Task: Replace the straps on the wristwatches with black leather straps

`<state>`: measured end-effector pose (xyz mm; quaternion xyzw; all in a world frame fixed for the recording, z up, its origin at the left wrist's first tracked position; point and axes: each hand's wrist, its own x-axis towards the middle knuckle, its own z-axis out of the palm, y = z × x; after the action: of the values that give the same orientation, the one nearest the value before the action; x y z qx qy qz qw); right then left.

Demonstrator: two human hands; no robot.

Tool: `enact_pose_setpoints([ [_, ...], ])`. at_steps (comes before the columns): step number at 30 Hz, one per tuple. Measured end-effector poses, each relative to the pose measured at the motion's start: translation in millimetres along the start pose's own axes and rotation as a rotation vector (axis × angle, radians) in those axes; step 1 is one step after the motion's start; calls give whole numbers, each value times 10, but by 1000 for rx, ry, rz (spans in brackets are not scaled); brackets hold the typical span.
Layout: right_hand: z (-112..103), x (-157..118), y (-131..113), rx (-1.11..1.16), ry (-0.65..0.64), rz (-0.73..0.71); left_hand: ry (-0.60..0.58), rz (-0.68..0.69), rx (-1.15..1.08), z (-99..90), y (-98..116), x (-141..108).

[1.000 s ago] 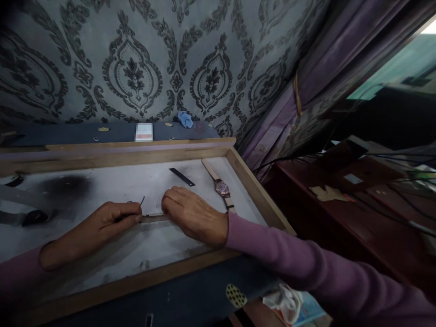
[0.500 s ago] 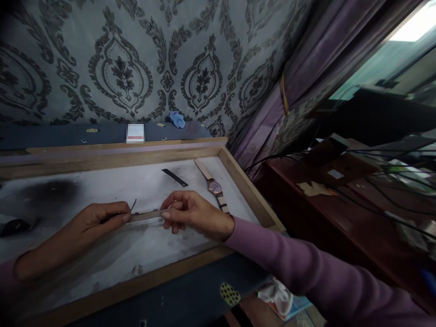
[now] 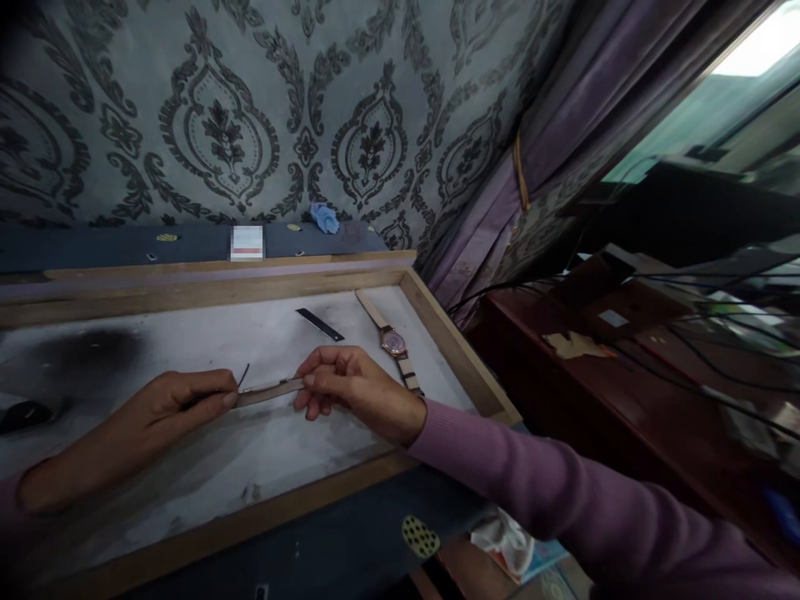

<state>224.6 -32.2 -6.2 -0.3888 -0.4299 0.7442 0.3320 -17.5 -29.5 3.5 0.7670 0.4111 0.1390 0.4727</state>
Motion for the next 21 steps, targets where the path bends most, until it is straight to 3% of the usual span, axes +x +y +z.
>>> enact_pose_setpoints([
  [5,20,-7,-1,39,-7,-25,4,2,-20,1,3,6],
  [12,9,-7,13,180,42,68,47,15,-40,-2,11,-8],
  [21,43,-2,34,276,68,117,0,20,-22,-10,0,1],
])
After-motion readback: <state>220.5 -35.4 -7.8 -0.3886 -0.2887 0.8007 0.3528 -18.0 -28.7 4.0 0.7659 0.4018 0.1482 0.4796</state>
